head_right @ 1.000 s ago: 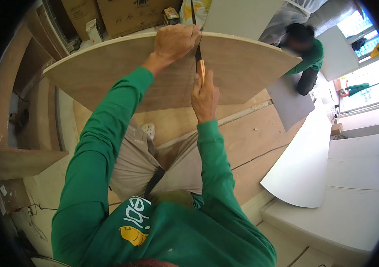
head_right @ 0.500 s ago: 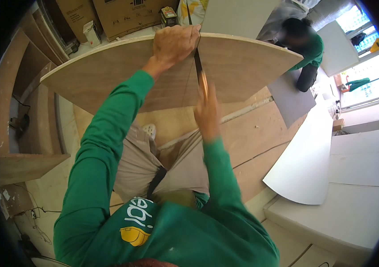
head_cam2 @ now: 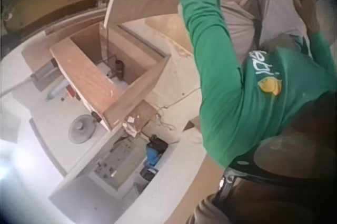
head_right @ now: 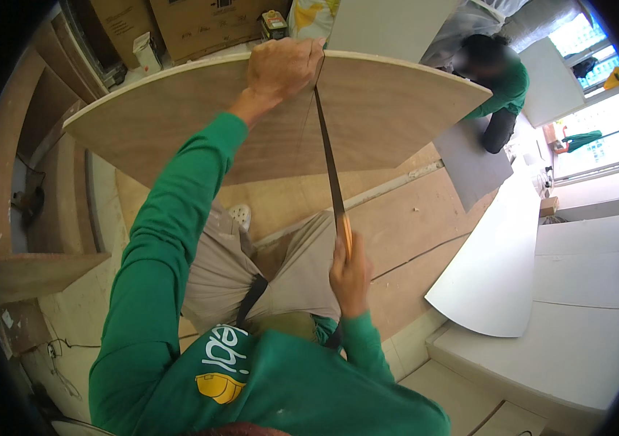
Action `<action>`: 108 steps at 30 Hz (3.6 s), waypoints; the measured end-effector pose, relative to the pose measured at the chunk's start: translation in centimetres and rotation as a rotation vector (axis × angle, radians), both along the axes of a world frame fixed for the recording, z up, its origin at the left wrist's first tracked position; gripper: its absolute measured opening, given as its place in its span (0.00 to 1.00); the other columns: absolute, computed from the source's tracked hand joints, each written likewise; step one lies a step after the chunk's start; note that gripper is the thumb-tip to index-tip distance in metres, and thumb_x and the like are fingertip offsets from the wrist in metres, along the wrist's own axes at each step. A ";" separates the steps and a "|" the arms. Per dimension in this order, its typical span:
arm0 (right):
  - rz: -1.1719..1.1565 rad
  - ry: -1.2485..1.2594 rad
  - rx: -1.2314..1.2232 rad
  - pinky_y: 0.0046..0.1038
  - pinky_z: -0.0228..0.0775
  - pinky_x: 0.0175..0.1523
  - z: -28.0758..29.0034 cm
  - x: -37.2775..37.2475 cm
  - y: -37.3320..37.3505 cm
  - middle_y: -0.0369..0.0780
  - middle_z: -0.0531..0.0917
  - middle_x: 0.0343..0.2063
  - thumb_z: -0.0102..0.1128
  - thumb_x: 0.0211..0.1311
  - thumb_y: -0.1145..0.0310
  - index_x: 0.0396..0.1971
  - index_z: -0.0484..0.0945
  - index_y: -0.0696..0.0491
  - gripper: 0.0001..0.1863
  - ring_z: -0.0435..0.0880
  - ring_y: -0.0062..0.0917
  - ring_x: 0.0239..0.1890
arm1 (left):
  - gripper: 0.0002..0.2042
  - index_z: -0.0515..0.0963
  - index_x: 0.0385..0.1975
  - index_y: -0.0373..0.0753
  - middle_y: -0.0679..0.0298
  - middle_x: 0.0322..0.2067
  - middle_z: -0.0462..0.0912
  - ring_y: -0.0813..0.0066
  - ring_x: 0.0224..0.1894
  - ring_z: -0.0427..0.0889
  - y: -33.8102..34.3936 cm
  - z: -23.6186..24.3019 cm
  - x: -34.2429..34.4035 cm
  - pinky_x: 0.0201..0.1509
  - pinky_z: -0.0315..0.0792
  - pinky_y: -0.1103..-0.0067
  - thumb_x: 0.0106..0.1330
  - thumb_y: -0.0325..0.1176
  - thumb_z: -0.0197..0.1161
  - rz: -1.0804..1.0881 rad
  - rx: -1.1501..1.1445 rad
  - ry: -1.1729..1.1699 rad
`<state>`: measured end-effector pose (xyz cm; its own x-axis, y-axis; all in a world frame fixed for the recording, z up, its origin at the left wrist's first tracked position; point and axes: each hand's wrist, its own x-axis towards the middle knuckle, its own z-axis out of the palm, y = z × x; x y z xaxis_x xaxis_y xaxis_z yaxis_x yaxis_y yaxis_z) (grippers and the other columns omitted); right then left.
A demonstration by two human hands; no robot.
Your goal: The person sits on the floor and uses a hand saw to cut along a curved line on a large wooden panel. A second person works nearby on a separate white panel. The camera wearer continues sawing steadily without completing the cut in the clip.
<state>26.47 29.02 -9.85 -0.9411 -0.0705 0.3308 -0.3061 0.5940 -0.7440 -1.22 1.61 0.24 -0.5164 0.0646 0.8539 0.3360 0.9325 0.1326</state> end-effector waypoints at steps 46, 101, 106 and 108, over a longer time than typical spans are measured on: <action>0.062 0.270 -0.267 0.49 0.76 0.35 -1.2 -16.1 -15.9 0.52 0.88 0.31 0.60 0.85 0.61 0.59 0.78 0.51 0.13 0.89 0.52 0.31 | 0.29 0.83 0.29 0.40 0.53 0.24 0.87 0.44 0.32 0.87 -6.7 2.4 4.9 0.36 0.75 0.52 0.79 0.62 0.60 0.017 0.000 -0.420; 0.020 0.072 0.028 0.58 0.72 0.40 1.1 -14.9 -14.9 0.62 0.85 0.34 0.60 0.83 0.63 0.62 0.76 0.57 0.18 0.84 0.64 0.37 | 0.31 0.84 0.26 0.40 0.55 0.22 0.85 0.47 0.32 0.86 -7.1 0.9 2.4 0.38 0.72 0.53 0.75 0.66 0.63 -0.002 0.096 -0.321; 0.020 0.158 0.040 0.54 0.77 0.42 1.0 -12.0 -13.6 0.60 0.87 0.39 0.61 0.82 0.64 0.64 0.76 0.57 0.18 0.88 0.60 0.41 | 0.29 0.88 0.31 0.40 0.53 0.28 0.91 0.49 0.36 0.91 -7.6 1.8 3.0 0.43 0.80 0.54 0.72 0.66 0.65 0.078 0.061 -0.476; 0.054 0.127 -0.027 0.49 0.81 0.45 -2.0 -6.1 -10.0 0.59 0.88 0.45 0.63 0.81 0.68 0.69 0.74 0.58 0.23 0.90 0.57 0.45 | 0.29 0.86 0.29 0.40 0.54 0.26 0.88 0.48 0.34 0.89 -8.1 2.0 2.7 0.42 0.76 0.53 0.72 0.66 0.65 0.086 0.089 -0.464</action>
